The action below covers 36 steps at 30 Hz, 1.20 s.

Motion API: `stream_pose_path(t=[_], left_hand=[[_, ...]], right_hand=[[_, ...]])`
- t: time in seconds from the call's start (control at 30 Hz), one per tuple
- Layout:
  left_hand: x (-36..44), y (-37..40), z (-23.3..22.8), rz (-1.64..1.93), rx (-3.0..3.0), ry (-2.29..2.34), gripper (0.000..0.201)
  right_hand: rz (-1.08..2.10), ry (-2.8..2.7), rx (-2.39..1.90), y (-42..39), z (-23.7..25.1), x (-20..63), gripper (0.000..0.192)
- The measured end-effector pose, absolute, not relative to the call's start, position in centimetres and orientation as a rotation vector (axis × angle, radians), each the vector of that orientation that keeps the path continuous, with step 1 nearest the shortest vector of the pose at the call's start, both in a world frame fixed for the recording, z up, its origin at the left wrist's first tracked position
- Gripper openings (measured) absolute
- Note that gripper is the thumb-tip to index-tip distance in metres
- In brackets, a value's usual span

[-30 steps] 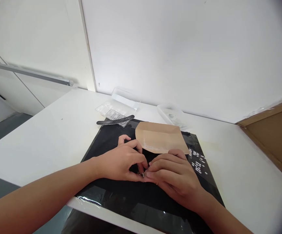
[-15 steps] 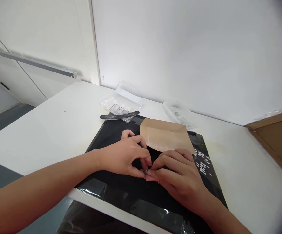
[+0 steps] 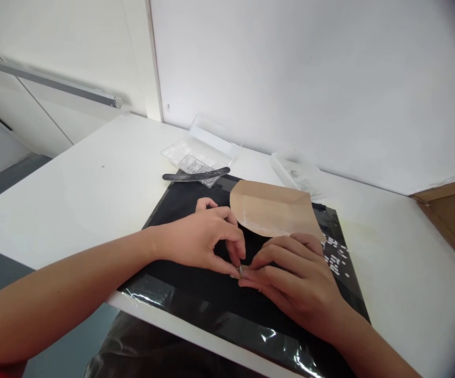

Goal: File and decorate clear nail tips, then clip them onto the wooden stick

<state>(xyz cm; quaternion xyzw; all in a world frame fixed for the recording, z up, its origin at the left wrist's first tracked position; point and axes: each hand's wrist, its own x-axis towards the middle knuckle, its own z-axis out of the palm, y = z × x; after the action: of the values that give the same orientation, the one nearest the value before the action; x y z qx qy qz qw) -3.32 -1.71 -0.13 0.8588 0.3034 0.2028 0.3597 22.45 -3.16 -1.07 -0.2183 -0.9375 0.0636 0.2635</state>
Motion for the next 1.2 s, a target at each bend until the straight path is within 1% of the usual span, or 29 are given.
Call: stream_pose_path(t=[0.33,0.6,0.93,1.2], left_hand=[[-3.04,-1.92,-0.36,0.531,2.271,0.781,0.012],[-2.94,-1.88,-0.82,0.520,2.382,0.745,0.007],[-3.12,-1.62,-0.59,0.561,2.422,0.723,0.012],[-3.30,-1.55,-0.30,0.649,2.442,0.761,0.013]], right_hand=[[0.265,-2.523,-0.624,-3.06,-1.05,22.28,0.014],[0.258,-2.514,-0.654,-3.11,-1.19,22.22,0.014],[0.297,-2.484,-0.653,-2.72,-1.16,22.24,0.012],[0.369,-2.353,-0.692,-2.53,-0.70,22.15,0.010]])
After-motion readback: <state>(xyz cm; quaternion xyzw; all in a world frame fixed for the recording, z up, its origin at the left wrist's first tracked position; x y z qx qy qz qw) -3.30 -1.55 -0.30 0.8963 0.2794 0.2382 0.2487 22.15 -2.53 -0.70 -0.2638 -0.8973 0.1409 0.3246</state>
